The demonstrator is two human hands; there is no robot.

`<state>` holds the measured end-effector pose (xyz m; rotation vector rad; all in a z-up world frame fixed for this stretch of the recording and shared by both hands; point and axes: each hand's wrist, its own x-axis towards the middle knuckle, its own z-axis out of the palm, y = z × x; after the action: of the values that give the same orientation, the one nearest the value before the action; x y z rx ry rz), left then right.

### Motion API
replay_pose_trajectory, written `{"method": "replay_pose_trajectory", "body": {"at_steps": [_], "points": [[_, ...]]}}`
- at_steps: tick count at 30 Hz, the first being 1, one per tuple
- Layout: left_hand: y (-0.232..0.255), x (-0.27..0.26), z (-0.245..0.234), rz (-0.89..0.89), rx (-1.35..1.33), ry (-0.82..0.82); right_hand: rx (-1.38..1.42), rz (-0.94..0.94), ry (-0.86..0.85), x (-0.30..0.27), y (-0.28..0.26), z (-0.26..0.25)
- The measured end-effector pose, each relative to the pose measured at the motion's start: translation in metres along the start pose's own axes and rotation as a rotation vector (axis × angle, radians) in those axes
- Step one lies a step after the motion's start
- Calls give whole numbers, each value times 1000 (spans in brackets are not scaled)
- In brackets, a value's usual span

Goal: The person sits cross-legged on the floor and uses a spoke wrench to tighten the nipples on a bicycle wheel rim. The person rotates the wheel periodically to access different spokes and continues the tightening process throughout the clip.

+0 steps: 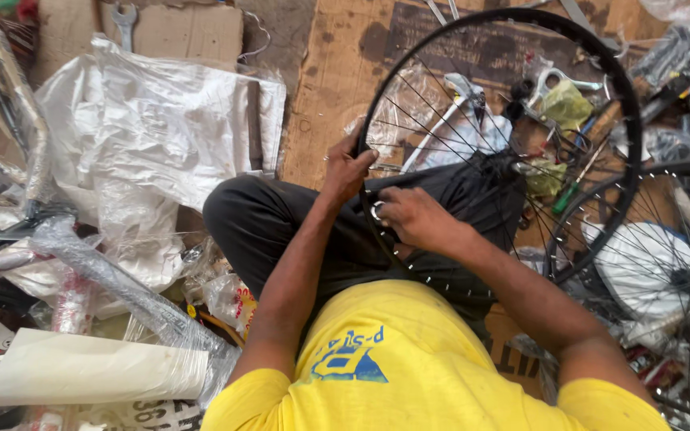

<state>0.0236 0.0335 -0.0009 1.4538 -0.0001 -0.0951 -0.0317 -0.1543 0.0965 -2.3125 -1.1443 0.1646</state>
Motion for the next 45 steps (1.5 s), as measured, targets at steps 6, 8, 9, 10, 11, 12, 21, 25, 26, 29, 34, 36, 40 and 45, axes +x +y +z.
{"method": "replay_pose_trajectory", "body": {"at_steps": [6, 8, 9, 10, 11, 12, 21, 25, 26, 29, 34, 36, 40, 45], "points": [[15, -13, 2, 293, 141, 58, 75, 101, 44, -8, -20, -10], [15, -15, 4, 309, 207, 65, 6, 133, 8, -8, -14, 2], [15, -12, 6, 259, 212, 61, -33, 149, -6, -8, -9, 9], [16, -8, 9, 210, 217, 57, -120, 189, 3, -9, -6, 17], [15, -7, 11, 224, 246, 40, -208, 230, 11, -10, -5, 27], [13, -5, 13, 238, 274, 23, -296, 271, 18, -13, -5, 35], [34, -1, 24, 328, 260, 11, 113, 441, -325, 3, -1, -32], [57, -18, 34, 275, 297, 6, 54, 360, -180, -18, -31, -37], [58, -22, 37, 256, 279, -17, 44, 326, -115, -24, -36, -34], [43, -32, 39, 271, 262, -33, -13, 306, -16, -34, -35, -23], [5, -15, 39, 224, 296, 32, -16, 170, 126, -47, -5, 0], [-2, -17, 37, 230, 170, 5, -87, 129, 201, -53, 3, 15], [-6, 2, 35, 169, 84, -17, -340, 191, 140, -43, 6, 37], [-4, 32, 30, 122, -148, -23, -119, 40, 12, -42, 13, 13]]}}
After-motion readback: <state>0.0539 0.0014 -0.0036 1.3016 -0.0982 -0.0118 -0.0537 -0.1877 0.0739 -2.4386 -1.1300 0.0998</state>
